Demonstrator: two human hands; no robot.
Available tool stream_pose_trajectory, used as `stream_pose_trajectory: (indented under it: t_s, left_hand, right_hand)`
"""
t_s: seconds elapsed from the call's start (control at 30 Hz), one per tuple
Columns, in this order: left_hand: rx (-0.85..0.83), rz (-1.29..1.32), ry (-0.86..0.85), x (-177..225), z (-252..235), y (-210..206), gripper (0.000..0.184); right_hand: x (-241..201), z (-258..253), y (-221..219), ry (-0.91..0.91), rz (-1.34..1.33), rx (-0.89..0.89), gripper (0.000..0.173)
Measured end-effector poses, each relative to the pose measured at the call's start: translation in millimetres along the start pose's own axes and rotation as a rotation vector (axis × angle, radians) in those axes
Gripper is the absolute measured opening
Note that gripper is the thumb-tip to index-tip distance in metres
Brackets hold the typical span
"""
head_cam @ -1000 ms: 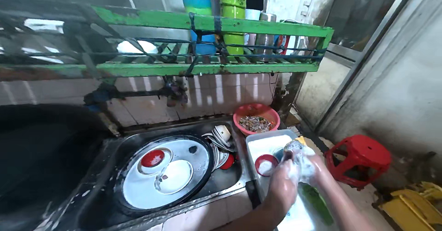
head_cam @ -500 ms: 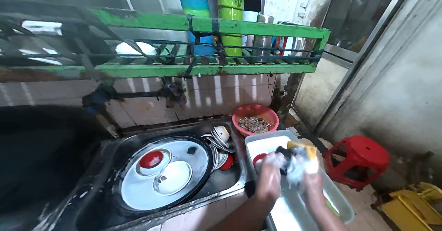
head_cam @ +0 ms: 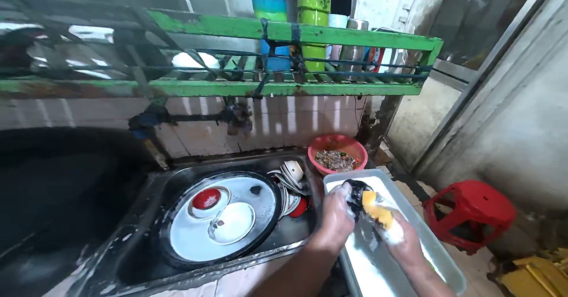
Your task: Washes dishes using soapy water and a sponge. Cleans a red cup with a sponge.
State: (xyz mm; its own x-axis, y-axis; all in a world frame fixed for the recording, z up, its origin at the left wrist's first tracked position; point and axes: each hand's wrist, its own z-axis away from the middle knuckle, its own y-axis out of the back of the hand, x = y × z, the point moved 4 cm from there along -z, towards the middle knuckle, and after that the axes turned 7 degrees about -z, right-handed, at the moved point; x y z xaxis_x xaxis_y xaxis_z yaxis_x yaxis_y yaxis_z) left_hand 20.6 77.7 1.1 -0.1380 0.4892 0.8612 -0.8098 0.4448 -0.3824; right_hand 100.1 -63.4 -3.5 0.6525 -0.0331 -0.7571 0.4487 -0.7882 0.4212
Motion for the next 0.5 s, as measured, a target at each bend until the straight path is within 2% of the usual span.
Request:
stream_pose_trajectory:
  t_s: [0.07, 0.17, 0.27, 0.37, 0.5]
  left_hand:
    - [0.007, 0.144, 0.038, -1.9, -8.4, 5.2, 0.021]
    - [-0.024, 0.089, 0.026, -4.3, -7.5, 6.6, 0.022]
    - [-0.094, -0.124, -0.030, -6.3, 5.1, -2.2, 0.025]
    - [-0.132, -0.210, -0.004, -17.1, 10.0, -7.3, 0.030]
    - [-0.082, -0.161, 0.005, -14.6, 5.2, -2.4, 0.030]
  right_hand:
    - [5.6, -7.9, 16.8, -0.239, -0.123, 0.001, 0.038]
    - [0.8, -22.8, 31.0, -0.574, -0.351, 0.043, 0.040]
    - [-1.5, -35.2, 28.8, -0.666, -0.187, -0.080, 0.040]
    - [-3.7, -42.1, 23.9, -0.547, 0.034, -0.082, 0.033]
    - [-11.5, -21.7, 11.6, -0.127, 0.134, -0.132, 0.028]
